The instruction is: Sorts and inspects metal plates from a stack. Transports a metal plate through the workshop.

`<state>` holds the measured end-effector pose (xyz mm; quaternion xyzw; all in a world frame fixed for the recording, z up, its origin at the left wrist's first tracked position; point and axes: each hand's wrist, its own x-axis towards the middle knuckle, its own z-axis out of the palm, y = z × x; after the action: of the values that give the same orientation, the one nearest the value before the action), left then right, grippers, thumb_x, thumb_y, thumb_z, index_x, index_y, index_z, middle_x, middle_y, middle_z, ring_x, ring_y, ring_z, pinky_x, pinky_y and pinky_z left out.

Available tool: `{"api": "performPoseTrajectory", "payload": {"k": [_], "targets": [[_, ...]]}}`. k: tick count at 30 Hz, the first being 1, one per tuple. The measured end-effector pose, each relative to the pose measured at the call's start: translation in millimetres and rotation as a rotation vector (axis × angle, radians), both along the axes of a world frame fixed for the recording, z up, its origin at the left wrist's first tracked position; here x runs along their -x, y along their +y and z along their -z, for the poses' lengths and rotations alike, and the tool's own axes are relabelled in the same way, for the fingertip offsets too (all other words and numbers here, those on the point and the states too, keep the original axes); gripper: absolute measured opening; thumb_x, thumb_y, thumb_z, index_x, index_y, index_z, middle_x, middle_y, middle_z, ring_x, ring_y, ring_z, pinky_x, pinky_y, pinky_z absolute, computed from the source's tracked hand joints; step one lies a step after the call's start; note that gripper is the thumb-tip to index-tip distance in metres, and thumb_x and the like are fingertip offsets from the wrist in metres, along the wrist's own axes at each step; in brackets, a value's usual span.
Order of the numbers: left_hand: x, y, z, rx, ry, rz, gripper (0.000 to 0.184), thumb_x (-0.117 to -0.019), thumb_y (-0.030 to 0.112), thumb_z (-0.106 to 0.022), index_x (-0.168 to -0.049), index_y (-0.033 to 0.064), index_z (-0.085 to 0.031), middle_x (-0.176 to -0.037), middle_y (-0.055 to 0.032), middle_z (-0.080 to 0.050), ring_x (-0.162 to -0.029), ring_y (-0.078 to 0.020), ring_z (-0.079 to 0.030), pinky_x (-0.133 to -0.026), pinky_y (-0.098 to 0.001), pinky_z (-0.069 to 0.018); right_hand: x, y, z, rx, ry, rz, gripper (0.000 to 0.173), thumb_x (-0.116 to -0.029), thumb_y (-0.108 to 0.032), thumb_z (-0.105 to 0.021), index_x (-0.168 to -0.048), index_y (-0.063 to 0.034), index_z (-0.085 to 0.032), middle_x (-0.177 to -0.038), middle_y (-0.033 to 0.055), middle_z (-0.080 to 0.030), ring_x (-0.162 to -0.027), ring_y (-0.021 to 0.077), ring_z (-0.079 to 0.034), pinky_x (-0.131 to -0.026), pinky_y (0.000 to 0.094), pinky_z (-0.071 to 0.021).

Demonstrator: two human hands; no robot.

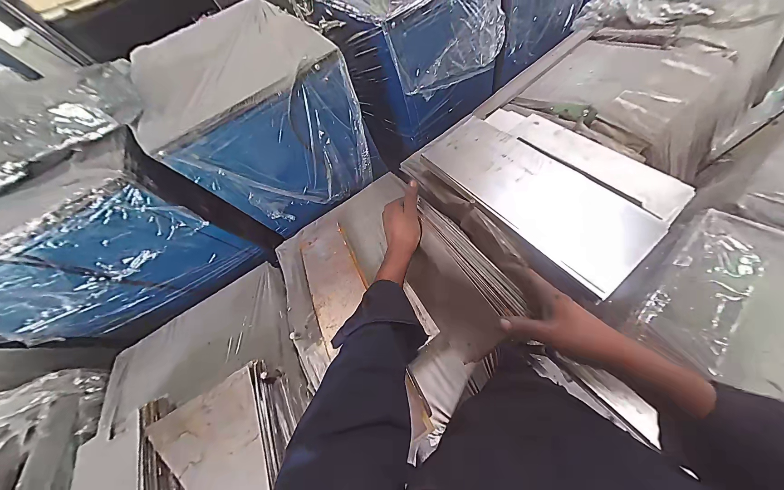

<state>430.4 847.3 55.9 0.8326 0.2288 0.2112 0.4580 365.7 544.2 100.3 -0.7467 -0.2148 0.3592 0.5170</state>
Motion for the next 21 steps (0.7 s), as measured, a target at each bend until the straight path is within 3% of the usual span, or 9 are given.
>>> {"api": "performPoseTrajectory", "payload": {"k": [2, 4, 7, 9, 12, 14, 15, 18, 21], "targets": [[-1.1, -3.1, 0.0, -0.005, 0.031, -0.014, 0.071, -0.1069, 0.061, -0.035, -0.058, 0.0104, -0.041, -0.052, -0.0033, -0.038, -0.050, -0.0212, -0.044, -0.054, -0.0453, -0.0386, 14.5, -20.4, 22.3, -0.148, 0.145, 0.062, 0.093, -0.0745, -0.048, -0.088, -0.149, -0.0115, -0.045, -0.128, -0.0014, -0.067, -0.114, 0.0066, -0.067, -0.097, 0.0283, -0.0587], [3.0, -8.7, -2.8, -0.052, 0.050, -0.008, 0.075, -0.1036, 0.070, -0.030, -0.057, 0.0118, -0.038, -0.050, -0.0053, -0.037, -0.046, -0.0224, -0.041, -0.048, -0.0442, -0.0359, 32.0, -26.7, 43.0, -0.155, 0.174, 0.074, 0.086, -0.0693, -0.044, -0.092, -0.138, -0.0092, -0.054, -0.120, -0.0050, -0.070, -0.112, 0.0013, -0.066, -0.100, 0.0238, -0.0557], [2.5, -12.6, -4.8, -0.127, 0.156, -0.029, 0.080, -0.0992, 0.078, -0.024, -0.056, 0.0116, -0.038, -0.051, -0.0083, -0.040, -0.046, -0.0259, -0.044, -0.046, -0.0473, -0.0367, 46.7, -12.3, 72.4, -0.035, 0.116, -0.016, 0.064, -0.0733, -0.044, -0.090, -0.119, -0.0061, -0.067, -0.108, -0.0019, -0.072, -0.104, 0.0012, -0.066, -0.098, 0.0259, -0.0530], [-4.4, -14.7, -7.4, -0.190, 0.260, -0.038, 0.083, -0.0998, 0.077, -0.023, -0.059, 0.0084, -0.043, -0.055, -0.0117, -0.045, -0.053, -0.0306, -0.050, -0.052, -0.0526, -0.0415, 45.9, 2.4, 81.8, -0.006, 0.127, 0.058, 0.044, -0.0803, -0.046, -0.085, -0.102, -0.0097, -0.072, -0.091, -0.0042, -0.073, -0.088, 0.0011, -0.068, -0.086, 0.0274, -0.0562], [-10.7, -15.2, -13.3, -0.302, 0.406, -0.010, 0.084, -0.1025, 0.073, -0.022, -0.069, 0.0030, -0.055, -0.065, -0.0170, -0.056, -0.067, -0.0369, -0.061, -0.062, -0.0593, -0.0477, 46.6, 15.9, 90.5, -0.045, 0.187, 0.270, 0.045, -0.0819, -0.041, -0.086, -0.109, -0.0081, -0.070, -0.095, -0.0030, -0.076, -0.090, 0.0016, -0.071, -0.088, 0.0255, -0.0591], [-13.7, -16.1, -20.0, -0.360, 0.504, 0.013, 0.085, -0.1035, 0.071, -0.021, -0.076, 0.0003, -0.060, -0.073, -0.0204, -0.061, -0.077, -0.0401, -0.065, -0.069, -0.0619, -0.0502, 46.9, 17.3, 93.6, -0.124, 0.248, 0.303, 0.062, -0.0816, -0.035, -0.088, -0.129, -0.0052, -0.060, -0.111, -0.0007, -0.074, -0.103, 0.0025, -0.070, -0.097, 0.0245, -0.0574], [-13.9, -16.1, -22.5, -0.393, 0.556, 0.026, 0.087, -0.1031, 0.072, -0.021, -0.080, -0.0005, -0.062, -0.077, -0.0219, -0.063, -0.081, -0.0412, -0.067, -0.072, -0.0632, -0.0513, 48.6, 18.2, 94.7, -0.188, 0.283, 0.309, 0.064, -0.0811, -0.030, -0.088, -0.132, -0.0049, -0.058, -0.113, -0.0007, -0.074, -0.105, 0.0028, -0.071, -0.098, 0.0240, -0.0581], [-11.3, -10.6, -28.1, -0.507, 0.730, 0.073, 0.092, -0.1011, 0.075, -0.019, -0.087, -0.0023, -0.066, -0.089, -0.0261, -0.067, -0.093, -0.0446, -0.068, -0.078, -0.0658, -0.0518, 51.9, 23.9, 90.9, -0.350, 0.489, 0.244, 0.048, -0.0877, -0.019, -0.083, -0.127, -0.0035, -0.060, -0.105, 0.0033, -0.077, -0.094, 0.0123, -0.076, -0.089, 0.0311, -0.0649], [-12.1, -1.5, -31.2, -0.587, 0.873, 0.069, 0.094, -0.1013, 0.075, -0.015, -0.097, -0.0023, -0.069, -0.102, -0.0275, -0.070, -0.105, -0.0458, -0.068, -0.085, -0.0669, -0.0515, 43.9, 30.2, 88.5, -0.355, 0.717, 0.126, 0.031, -0.0996, -0.021, -0.071, -0.122, -0.0011, -0.062, -0.098, 0.0108, -0.078, -0.084, 0.0242, -0.079, -0.079, 0.0398, -0.0679]]}}
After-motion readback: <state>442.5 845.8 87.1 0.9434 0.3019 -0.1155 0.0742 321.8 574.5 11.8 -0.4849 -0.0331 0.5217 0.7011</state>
